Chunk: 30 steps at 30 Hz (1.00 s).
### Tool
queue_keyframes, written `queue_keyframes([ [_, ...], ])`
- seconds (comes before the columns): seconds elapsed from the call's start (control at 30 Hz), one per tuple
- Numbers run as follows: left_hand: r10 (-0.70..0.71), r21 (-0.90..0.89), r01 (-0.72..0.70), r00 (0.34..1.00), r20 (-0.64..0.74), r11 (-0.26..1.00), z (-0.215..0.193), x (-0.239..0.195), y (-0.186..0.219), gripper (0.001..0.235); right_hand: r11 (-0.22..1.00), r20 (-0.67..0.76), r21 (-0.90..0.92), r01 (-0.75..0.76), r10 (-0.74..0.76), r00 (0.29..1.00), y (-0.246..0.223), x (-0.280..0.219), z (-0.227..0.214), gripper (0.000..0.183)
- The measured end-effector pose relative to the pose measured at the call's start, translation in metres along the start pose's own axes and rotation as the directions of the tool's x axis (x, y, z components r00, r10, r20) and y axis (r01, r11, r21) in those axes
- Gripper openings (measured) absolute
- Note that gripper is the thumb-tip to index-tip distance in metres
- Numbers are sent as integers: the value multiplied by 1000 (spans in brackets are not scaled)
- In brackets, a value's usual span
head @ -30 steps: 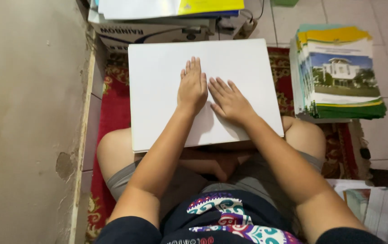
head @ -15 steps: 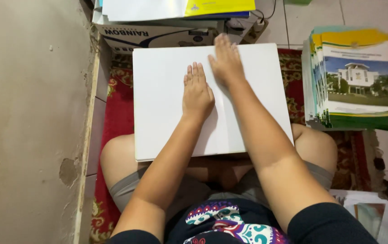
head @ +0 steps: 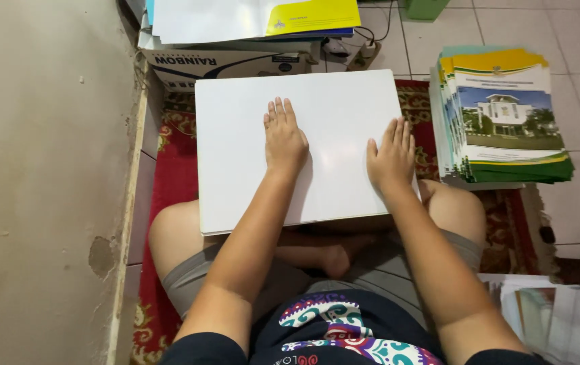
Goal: Flipping through a stack of printed folders and smoothing them down on a flat surface
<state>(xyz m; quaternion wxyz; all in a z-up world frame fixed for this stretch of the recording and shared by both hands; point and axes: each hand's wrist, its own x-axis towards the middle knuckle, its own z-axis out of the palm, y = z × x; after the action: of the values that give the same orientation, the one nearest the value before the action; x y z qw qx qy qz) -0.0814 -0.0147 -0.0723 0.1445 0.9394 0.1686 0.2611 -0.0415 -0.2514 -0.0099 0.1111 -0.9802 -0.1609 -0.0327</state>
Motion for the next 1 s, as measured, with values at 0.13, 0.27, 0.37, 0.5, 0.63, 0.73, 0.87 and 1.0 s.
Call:
queue_keyframes([
  [0.13,84,-12,-83,985,148,996,-51,-1,25,67,998,-21,-47,41,-42,999,2,-25,1,72],
  [0.27,219,-36,-225,882,417,974,-63,5,31,59,998,-6,-49,49,-49,999,2,-28,1,71],
  [0.37,176,-16,-189,874,453,982,-60,18,30,59,997,-3,-49,53,-53,999,0,-28,-1,72],
  [0.5,146,4,-163,893,427,987,-49,54,22,60,998,32,-55,40,-39,999,-1,-29,-5,73],
  [0.63,124,31,-148,910,394,988,-13,86,6,62,996,5,-70,48,-48,999,-2,-29,-3,73],
  [0.73,105,46,-132,923,371,990,-7,94,6,64,996,-13,-74,55,-56,998,7,-23,8,73],
  [0.87,71,80,-117,899,431,990,-13,80,10,67,996,-69,-52,71,-74,995,11,-23,16,74],
  [1.0,119,32,-147,894,432,989,-47,45,22,65,998,-19,-33,56,-57,998,-2,-29,-5,72],
])
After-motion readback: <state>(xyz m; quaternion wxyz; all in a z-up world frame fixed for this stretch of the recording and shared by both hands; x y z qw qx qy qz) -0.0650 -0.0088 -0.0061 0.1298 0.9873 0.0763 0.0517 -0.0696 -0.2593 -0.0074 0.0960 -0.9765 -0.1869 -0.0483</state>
